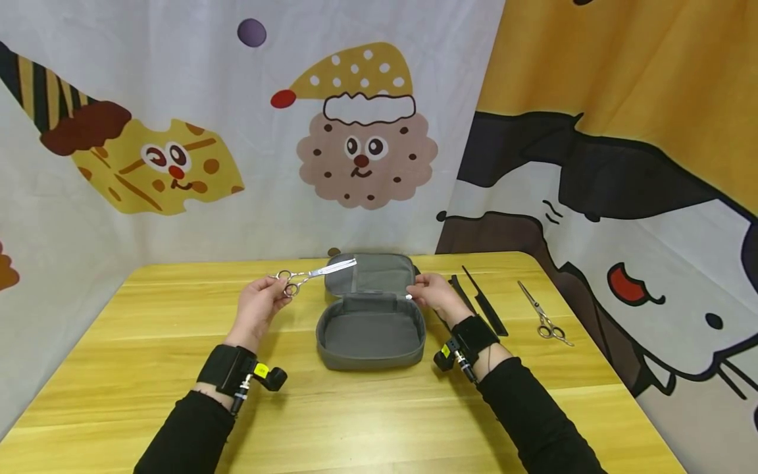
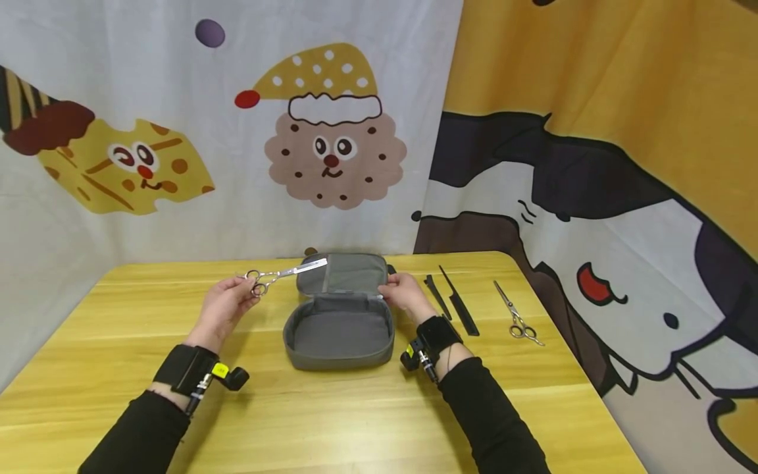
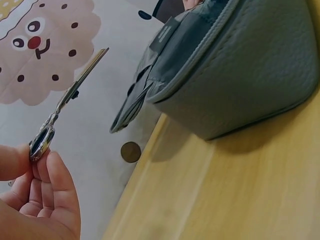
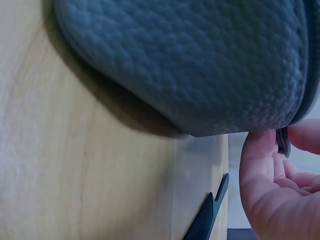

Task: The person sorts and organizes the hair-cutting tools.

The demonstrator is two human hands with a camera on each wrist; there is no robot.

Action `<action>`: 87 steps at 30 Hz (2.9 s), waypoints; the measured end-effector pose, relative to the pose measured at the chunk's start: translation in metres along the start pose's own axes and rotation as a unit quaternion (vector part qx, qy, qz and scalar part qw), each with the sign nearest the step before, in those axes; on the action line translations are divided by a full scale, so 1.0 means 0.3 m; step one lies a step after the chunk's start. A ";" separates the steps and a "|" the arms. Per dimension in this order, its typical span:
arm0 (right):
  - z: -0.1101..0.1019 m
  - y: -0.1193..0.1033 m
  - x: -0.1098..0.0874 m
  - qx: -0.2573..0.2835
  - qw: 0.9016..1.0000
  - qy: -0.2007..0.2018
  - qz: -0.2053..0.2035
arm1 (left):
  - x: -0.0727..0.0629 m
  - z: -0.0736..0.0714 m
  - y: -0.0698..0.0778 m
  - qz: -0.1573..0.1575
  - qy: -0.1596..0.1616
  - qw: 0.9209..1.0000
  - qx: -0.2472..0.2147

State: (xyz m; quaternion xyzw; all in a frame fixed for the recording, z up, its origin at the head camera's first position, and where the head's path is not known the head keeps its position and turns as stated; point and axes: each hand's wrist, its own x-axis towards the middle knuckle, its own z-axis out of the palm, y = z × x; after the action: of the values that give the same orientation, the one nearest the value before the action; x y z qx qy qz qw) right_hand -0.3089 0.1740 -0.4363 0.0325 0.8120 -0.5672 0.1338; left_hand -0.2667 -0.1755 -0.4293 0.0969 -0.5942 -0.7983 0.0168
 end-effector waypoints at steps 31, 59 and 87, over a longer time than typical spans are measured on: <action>0.016 0.006 -0.007 0.032 0.996 0.055 -0.068 | 0.083 -0.010 0.071 0.009 0.004 0.999 0.037; 0.025 0.021 -0.017 0.055 0.991 0.074 -0.092 | 0.118 -0.014 0.106 -0.007 -0.029 0.997 0.066; 0.037 0.027 -0.018 0.060 0.986 0.093 -0.125 | 0.129 0.117 0.049 0.026 -0.035 0.998 0.035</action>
State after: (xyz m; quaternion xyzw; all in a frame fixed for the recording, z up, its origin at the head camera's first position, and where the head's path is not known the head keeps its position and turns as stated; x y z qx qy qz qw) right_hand -0.3000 0.1671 -0.4458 -0.0089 0.7831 -0.6216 -0.0162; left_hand -0.3122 -0.1523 -0.4108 0.0544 -0.6245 -0.7790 0.0132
